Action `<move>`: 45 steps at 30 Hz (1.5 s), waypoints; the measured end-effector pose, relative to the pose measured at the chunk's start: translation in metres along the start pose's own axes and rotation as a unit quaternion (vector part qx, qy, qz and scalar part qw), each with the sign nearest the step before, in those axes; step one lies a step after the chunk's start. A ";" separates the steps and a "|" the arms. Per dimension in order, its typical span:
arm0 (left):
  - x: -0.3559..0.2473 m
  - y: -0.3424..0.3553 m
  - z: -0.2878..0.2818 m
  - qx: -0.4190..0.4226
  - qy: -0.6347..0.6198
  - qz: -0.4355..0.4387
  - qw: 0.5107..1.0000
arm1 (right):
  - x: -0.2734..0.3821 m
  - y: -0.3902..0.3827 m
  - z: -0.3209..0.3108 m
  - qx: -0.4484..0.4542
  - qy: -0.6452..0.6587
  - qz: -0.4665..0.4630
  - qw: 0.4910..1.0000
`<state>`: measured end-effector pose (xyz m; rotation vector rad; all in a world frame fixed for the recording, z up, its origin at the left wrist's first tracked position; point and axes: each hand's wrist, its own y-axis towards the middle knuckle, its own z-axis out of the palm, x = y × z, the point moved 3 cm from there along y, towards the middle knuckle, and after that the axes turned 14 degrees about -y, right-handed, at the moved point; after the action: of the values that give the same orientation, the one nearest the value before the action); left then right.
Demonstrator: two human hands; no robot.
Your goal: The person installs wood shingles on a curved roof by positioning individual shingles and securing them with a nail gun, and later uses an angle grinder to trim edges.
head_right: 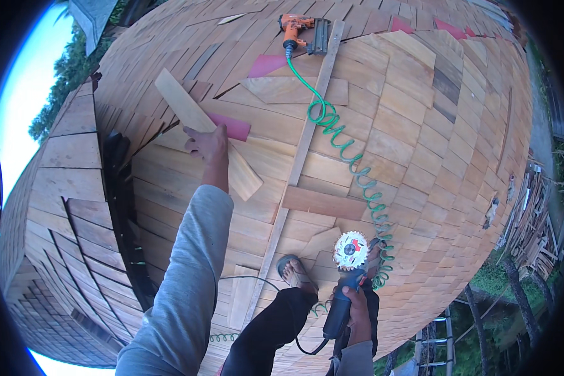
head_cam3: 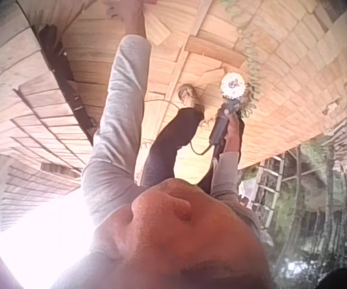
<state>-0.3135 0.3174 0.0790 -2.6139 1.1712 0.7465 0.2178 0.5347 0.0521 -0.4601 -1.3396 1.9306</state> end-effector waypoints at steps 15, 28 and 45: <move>0.234 -0.164 -0.191 0.368 0.029 0.437 0.820 | -0.028 -0.011 0.019 0.016 -0.225 -0.108 0.968; 0.380 -0.178 -0.139 0.497 0.073 0.449 0.739 | -0.103 -0.031 0.056 0.045 -0.153 -0.168 0.973; 0.445 -0.147 -0.126 0.350 0.169 0.460 0.798 | -0.174 0.016 0.067 -0.093 -0.086 -0.146 0.981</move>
<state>0.0925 0.0829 -0.0467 -1.4860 2.3019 -0.1251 0.2854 0.3605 0.0447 -0.1744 -1.6114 1.6405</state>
